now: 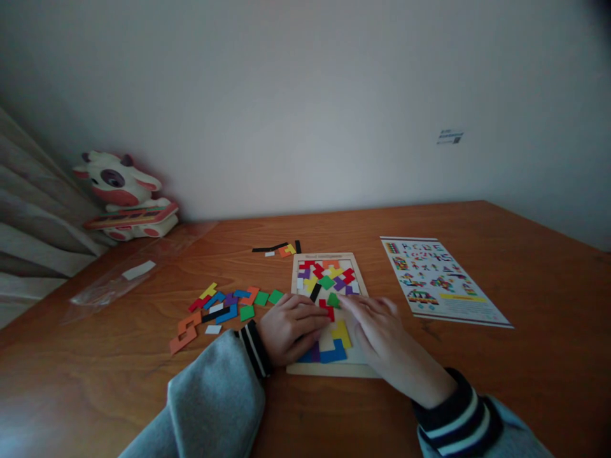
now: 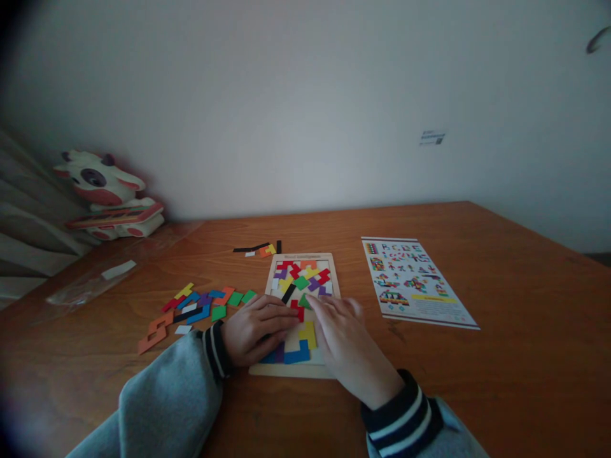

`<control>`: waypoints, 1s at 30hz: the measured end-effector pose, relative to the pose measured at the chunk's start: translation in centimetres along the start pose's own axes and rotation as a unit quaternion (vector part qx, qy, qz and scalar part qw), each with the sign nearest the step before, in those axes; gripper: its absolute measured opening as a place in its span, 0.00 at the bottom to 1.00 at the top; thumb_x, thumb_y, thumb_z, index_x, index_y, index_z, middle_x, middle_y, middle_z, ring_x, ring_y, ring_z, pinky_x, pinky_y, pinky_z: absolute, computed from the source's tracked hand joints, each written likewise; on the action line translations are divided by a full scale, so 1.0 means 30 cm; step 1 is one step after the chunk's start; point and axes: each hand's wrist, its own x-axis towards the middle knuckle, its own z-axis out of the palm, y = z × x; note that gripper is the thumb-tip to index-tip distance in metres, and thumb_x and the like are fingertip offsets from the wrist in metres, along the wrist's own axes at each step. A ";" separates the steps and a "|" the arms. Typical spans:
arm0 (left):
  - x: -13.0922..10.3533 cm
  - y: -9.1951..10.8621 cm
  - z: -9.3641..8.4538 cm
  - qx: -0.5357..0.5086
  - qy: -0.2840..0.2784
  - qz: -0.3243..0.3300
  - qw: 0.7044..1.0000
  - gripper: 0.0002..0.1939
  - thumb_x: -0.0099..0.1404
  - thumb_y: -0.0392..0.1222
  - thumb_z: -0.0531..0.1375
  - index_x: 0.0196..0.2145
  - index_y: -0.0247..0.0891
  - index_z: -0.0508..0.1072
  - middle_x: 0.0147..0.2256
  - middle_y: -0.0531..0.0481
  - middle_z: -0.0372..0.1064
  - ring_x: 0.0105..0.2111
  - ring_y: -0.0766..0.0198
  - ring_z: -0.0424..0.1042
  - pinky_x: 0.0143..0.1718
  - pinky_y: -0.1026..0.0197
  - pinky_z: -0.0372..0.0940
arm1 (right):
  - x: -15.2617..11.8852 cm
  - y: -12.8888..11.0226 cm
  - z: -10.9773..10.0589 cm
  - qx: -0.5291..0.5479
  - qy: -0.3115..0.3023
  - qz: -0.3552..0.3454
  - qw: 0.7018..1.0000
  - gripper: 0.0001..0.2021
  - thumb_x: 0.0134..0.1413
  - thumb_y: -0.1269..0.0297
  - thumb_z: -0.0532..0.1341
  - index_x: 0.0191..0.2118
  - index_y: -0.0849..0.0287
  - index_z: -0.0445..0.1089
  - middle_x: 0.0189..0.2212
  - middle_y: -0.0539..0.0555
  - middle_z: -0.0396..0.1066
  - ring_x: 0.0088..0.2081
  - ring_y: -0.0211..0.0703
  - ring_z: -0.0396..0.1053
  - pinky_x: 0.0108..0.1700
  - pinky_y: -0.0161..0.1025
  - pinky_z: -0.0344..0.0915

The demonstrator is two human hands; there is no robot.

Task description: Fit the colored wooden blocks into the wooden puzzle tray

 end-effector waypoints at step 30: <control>0.013 0.057 0.012 -0.085 -0.015 0.077 0.993 0.21 0.67 0.47 0.56 0.55 0.39 0.70 0.52 0.48 0.73 0.49 0.55 0.67 0.53 0.52 0.62 | -0.003 0.053 -0.071 -0.040 0.034 -0.016 0.998 0.15 0.63 0.72 0.53 0.49 0.54 0.74 0.43 0.55 0.78 0.42 0.48 0.75 0.56 0.58 0.61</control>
